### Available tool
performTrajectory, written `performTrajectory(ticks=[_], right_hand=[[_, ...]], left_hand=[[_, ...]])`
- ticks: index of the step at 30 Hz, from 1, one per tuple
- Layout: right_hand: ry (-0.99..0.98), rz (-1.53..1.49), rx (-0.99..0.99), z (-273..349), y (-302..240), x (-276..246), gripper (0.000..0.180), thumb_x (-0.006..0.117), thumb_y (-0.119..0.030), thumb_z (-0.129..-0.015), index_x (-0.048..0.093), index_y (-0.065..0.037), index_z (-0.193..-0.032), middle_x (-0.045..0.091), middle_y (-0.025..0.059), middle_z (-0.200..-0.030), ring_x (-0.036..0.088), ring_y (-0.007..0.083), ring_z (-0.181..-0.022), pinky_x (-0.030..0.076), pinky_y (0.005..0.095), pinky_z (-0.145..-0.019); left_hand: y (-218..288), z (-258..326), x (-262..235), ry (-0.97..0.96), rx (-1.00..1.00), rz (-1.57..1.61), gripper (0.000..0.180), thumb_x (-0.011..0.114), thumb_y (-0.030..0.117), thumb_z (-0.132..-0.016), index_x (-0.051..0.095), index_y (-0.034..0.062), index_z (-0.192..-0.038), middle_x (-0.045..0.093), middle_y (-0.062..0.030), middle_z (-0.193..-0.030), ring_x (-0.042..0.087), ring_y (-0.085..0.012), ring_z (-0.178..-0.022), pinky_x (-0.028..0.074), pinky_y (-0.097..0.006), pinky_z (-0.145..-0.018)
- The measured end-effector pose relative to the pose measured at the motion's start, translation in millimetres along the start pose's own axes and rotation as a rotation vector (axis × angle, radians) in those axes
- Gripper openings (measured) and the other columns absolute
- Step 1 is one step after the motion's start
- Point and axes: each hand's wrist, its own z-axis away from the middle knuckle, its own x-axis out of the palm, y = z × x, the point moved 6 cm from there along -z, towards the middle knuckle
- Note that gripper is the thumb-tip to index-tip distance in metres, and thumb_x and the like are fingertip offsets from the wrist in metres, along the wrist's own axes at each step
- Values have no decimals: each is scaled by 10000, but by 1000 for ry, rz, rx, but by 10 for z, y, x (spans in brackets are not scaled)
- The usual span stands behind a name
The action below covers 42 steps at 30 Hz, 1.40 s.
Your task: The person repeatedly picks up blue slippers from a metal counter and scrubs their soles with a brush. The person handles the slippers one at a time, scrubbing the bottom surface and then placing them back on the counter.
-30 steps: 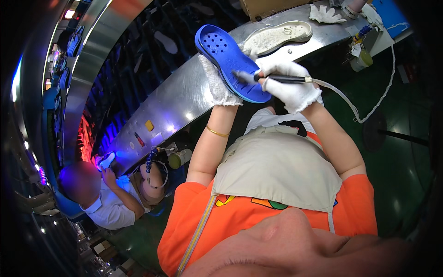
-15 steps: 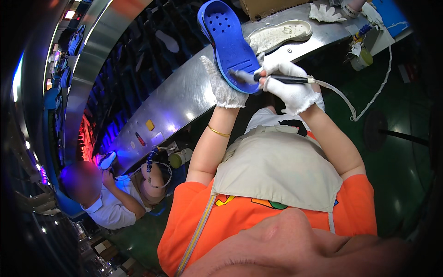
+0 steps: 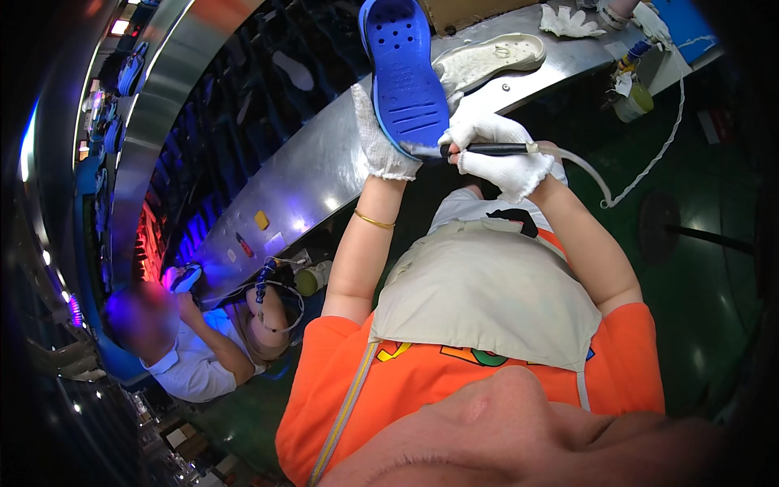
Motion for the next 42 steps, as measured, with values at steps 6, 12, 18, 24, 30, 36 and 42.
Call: performTrajectory(ticks=[6,12,18,24,30,36,42], right_hand=[[47,-79,28,-48,-23,-95,82,616,29,-761,598,-22,-823,621,75,-904,594,107,-795,501,259,-747],[-28,-139,123,64,-26,3,63,611,2,-779,590,-35,-825,611,51,-872,586,114,-770,488,255,-726],[110,-258,53,24,-18,-125,90,599,40,-766,587,-31,-820,600,48,-870,583,105,-767,486,247,-718],[-18,-47,-8,71,-102,54,148,586,68,-708,580,-46,-802,622,49,-849,605,99,-748,505,243,-701],[-21,-90,65,209,37,59,131,596,68,-738,546,-33,-803,607,80,-888,594,110,-778,499,260,-723],[-3,139,-177,42,-306,-14,186,650,56,-709,583,-55,-842,605,42,-868,584,114,-781,492,250,-737],[-130,365,-231,-89,-260,42,155,650,51,-639,606,-66,-730,629,29,-821,606,135,-760,499,251,-720]], left_hand=[[85,-50,-22,-29,-49,-15,732,315,641,-885,415,70,-1331,510,-172,-1274,535,-325,-1123,444,-464,-959],[127,-40,110,-188,-163,119,756,309,659,-876,386,84,-1360,483,-186,-1305,517,-346,-1152,426,-502,-974],[115,-65,174,-223,-177,123,790,304,679,-865,382,67,-1360,493,-203,-1286,510,-353,-1163,433,-455,-985],[170,-69,223,-241,-215,124,796,292,664,-877,343,53,-1384,429,-223,-1346,476,-353,-1204,411,-475,-999],[195,-109,215,-178,-236,-73,793,306,643,-888,308,39,-1400,397,-253,-1359,460,-367,-1213,389,-491,-1013],[120,-158,235,-95,-291,-239,720,327,580,-914,407,-8,-1321,493,-257,-1260,555,-357,-1099,457,-449,-953],[150,-248,53,39,-374,-326,474,473,421,-931,574,3,-1129,641,-170,-1040,655,-251,-910,558,-368,-796]])
